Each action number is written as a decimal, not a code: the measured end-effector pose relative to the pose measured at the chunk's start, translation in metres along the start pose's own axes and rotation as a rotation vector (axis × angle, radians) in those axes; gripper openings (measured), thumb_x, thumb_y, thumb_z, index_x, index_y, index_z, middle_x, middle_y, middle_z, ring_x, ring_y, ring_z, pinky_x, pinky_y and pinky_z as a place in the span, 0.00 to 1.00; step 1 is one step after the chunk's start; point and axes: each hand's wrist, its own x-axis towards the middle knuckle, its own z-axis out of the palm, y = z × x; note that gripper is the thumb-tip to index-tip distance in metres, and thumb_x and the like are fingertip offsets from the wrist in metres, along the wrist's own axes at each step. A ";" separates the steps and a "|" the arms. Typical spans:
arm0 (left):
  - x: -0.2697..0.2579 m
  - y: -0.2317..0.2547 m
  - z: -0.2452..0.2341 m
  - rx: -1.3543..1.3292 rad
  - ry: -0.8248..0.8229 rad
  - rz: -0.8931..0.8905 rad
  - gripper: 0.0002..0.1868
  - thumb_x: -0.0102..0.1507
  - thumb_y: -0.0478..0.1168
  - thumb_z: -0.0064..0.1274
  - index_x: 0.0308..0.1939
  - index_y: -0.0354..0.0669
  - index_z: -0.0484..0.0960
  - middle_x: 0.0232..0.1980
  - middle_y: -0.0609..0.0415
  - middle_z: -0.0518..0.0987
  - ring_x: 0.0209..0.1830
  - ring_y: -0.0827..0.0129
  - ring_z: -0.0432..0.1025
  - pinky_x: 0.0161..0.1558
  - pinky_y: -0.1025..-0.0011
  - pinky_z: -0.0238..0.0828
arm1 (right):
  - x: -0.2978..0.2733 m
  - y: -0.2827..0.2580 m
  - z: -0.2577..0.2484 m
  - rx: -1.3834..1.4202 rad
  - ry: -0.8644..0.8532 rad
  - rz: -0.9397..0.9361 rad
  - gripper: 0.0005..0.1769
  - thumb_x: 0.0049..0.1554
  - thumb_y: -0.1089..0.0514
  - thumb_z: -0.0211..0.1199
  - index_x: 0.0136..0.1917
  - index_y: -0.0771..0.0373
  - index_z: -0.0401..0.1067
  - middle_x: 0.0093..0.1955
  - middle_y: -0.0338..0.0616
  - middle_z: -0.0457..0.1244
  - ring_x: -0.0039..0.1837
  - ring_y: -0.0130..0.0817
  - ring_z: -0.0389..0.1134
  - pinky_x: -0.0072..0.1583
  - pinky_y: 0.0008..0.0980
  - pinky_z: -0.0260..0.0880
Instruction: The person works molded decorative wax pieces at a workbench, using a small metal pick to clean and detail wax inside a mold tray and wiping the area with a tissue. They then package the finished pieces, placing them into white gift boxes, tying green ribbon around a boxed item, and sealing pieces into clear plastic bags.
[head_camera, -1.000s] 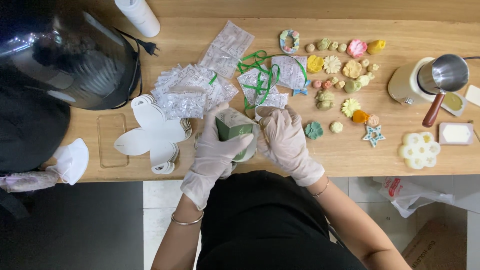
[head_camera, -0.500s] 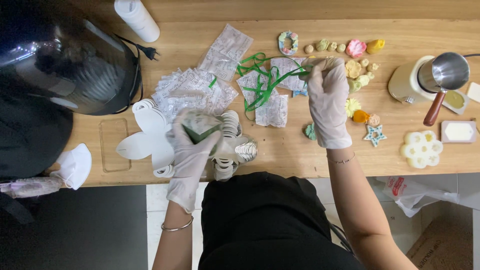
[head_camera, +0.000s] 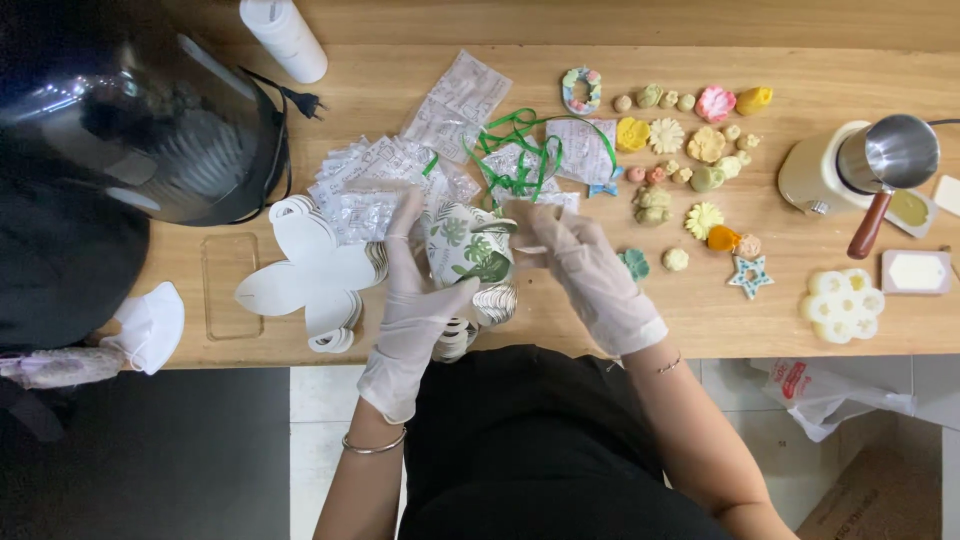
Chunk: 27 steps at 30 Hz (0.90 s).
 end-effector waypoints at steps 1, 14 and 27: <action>0.000 -0.001 0.004 0.069 -0.057 -0.004 0.55 0.53 0.20 0.57 0.80 0.43 0.46 0.76 0.50 0.58 0.74 0.65 0.61 0.73 0.65 0.65 | -0.007 0.003 0.005 0.120 0.011 0.054 0.22 0.64 0.53 0.57 0.67 0.68 0.71 0.62 0.42 0.68 0.58 0.28 0.68 0.60 0.30 0.70; -0.021 -0.045 0.005 0.392 -0.137 0.130 0.37 0.75 0.60 0.40 0.78 0.41 0.52 0.75 0.47 0.60 0.76 0.61 0.57 0.77 0.64 0.54 | -0.037 0.050 0.016 0.443 0.201 0.056 0.14 0.62 0.63 0.62 0.60 0.70 0.73 0.57 0.42 0.69 0.58 0.24 0.68 0.61 0.26 0.68; -0.024 -0.037 -0.004 0.641 -0.267 0.047 0.32 0.75 0.55 0.41 0.76 0.39 0.57 0.78 0.41 0.56 0.79 0.55 0.49 0.78 0.59 0.42 | -0.051 0.080 0.007 0.767 0.175 0.314 0.08 0.64 0.63 0.57 0.56 0.67 0.71 0.54 0.42 0.65 0.58 0.27 0.66 0.62 0.24 0.68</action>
